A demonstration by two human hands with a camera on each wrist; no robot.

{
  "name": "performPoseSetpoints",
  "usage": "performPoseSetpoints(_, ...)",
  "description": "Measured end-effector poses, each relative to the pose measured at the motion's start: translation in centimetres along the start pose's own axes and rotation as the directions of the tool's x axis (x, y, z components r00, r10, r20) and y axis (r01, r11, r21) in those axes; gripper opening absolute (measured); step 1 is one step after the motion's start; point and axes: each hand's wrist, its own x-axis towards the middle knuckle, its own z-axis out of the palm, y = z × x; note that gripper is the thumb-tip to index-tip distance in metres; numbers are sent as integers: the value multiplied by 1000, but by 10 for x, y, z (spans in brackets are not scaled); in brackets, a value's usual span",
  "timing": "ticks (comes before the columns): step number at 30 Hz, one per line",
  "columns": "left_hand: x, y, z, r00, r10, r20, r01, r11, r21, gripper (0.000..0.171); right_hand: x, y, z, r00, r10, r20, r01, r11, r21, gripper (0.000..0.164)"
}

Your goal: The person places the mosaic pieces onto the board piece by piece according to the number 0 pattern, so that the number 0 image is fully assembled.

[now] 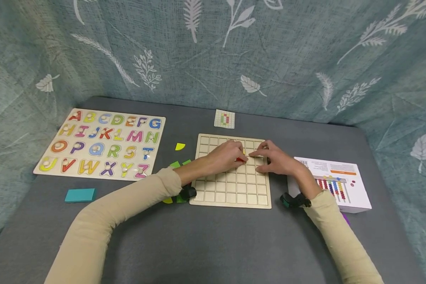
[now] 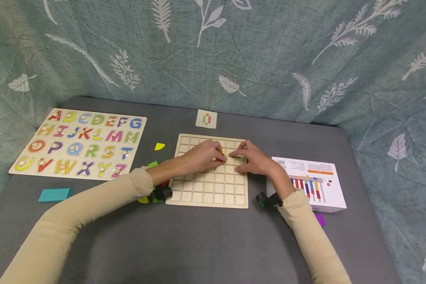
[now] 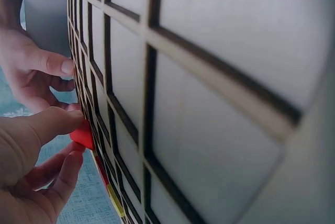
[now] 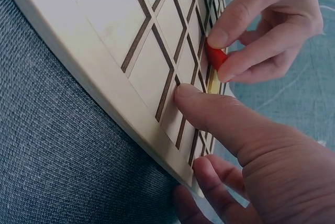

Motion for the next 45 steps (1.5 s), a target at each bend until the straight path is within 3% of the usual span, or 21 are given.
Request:
performPoseSetpoints(12, -3, -1, 4, 999, 37, -30, -38, 999, -34, 20, -1, 0, 0, 1000, 3, 4, -3, 1000, -4, 46)
performPoseSetpoints(15, -4, 0, 5, 997, 77, -33, -76, 997, 24, 19, -1, 1, 0, 1000, -2, 1, 2, 1000, -5, 45)
performPoseSetpoints(19, -6, 3, 1, 990, 135, 34, -138, 981, 134, 21, 0, 2, 0, 1000, -12, 0, 12, 1000, -4, 45)
performPoseSetpoints(22, -15, 8, -10, 989, 103, 106, -115, 987, 114, 20, 0, 1, 0, 1000, -14, -4, 14, 1000, 1, 45)
performPoseSetpoints(25, -41, 16, -26, 989, 47, 140, -54, 998, 40, 21, 0, 0, 0, 1000, -15, -12, 15, 1000, 1, 45)
performPoseSetpoints(30, -123, 42, -36, 988, 51, 142, -48, 998, -27, 23, -2, -1, -2, 1000, -13, -6, 13, 1000, -6, 45)
performPoseSetpoints(32, -152, 48, -34, 992, 11, 123, -5, 999, -50, 21, -3, -1, -3, 1000, -9, -7, 9, 1000, -6, 45)
performPoseSetpoints(34, -175, 45, -32, 994, -73, 82, 80, 993, -83, 20, -4, 0, -4, 1000, -6, -15, 5, 1000, -7, 45)
performPoseSetpoints(37, -199, 30, -30, 978, -209, -7, 207, 971, -120, 19, -4, 0, -3, 1000, -9, -16, 9, 1000, -13, 46)
performPoseSetpoints(40, -215, 13, -29, 943, -321, -85, 306, 940, -149, 21, -3, -1, 0, 1000, -7, -9, 7, 1000, -12, 46)
performPoseSetpoints(43, -223, 1, -29, 914, -384, -133, 359, 916, -177, 26, -3, -1, 1, 1000, -5, -3, 5, 1000, -5, 46)
performPoseSetpoints(45, -225, -6, -28, 904, -402, -148, 370, 907, -200, 29, -3, -1, 2, 1000, -6, -3, 6, 1000, 8, 46)
